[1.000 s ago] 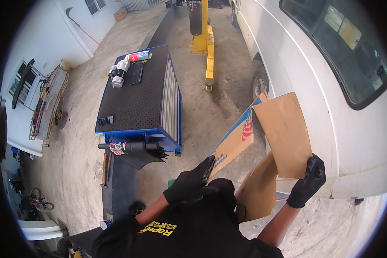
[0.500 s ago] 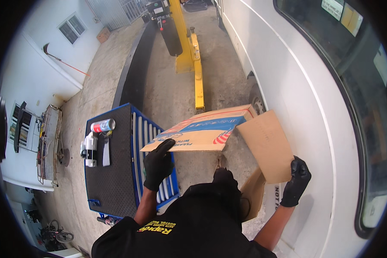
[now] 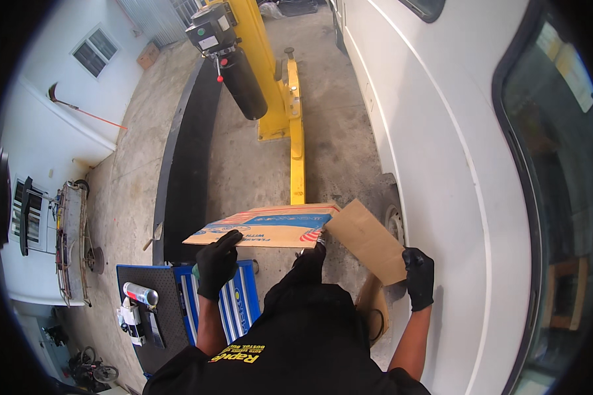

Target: The person walks through a garage carrying a cardboard box, places it on the floor, and then moves to a blue tool chest. They open drawers, select various wrenches and sockets, and arrange them on the tool chest top. The person closes drawers and continues selecting additional tools.

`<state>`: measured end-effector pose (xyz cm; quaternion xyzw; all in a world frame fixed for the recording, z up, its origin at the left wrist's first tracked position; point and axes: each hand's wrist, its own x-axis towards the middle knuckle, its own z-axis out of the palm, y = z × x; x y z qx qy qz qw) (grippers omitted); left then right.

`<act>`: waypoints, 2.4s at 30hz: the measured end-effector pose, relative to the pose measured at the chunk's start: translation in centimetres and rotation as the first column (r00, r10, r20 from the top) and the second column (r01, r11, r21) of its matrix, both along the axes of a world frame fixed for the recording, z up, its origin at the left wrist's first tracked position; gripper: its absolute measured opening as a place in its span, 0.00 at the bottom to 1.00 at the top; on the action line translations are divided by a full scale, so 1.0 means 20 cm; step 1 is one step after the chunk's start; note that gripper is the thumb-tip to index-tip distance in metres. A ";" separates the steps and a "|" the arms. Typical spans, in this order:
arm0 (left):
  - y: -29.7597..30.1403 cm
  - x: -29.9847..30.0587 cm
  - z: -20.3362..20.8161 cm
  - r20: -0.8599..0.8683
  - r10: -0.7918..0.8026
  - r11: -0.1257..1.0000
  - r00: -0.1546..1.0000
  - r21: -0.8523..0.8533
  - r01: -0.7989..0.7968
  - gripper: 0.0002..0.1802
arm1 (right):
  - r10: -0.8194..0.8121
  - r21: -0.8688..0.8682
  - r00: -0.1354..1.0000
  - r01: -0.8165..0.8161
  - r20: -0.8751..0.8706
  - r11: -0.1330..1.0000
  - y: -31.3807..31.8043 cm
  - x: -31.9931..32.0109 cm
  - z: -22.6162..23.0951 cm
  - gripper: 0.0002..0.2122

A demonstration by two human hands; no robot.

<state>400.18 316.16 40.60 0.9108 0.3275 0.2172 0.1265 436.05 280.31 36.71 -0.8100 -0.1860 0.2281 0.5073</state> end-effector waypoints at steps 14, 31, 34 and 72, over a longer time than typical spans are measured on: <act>1.69 1.79 -0.15 0.014 -0.420 0.905 0.907 -0.059 0.421 0.22 | 0.208 -0.388 0.976 -0.218 -0.069 0.896 1.06 1.03 -0.33 0.14; 2.97 4.06 -1.22 -0.133 -0.775 0.628 0.617 -0.264 0.732 0.14 | -0.069 -0.556 0.989 0.133 0.134 0.821 2.13 1.90 -0.76 0.10; 3.06 4.28 -1.32 -0.122 -0.794 0.607 0.596 -0.221 0.763 0.15 | -0.044 -0.623 0.996 0.082 0.075 0.778 2.29 1.99 -0.76 0.12; 6.20 6.91 -1.07 -0.276 -0.821 0.555 0.500 -0.590 0.586 0.14 | -0.164 -0.727 0.987 0.113 0.001 0.677 5.38 4.19 -1.47 0.18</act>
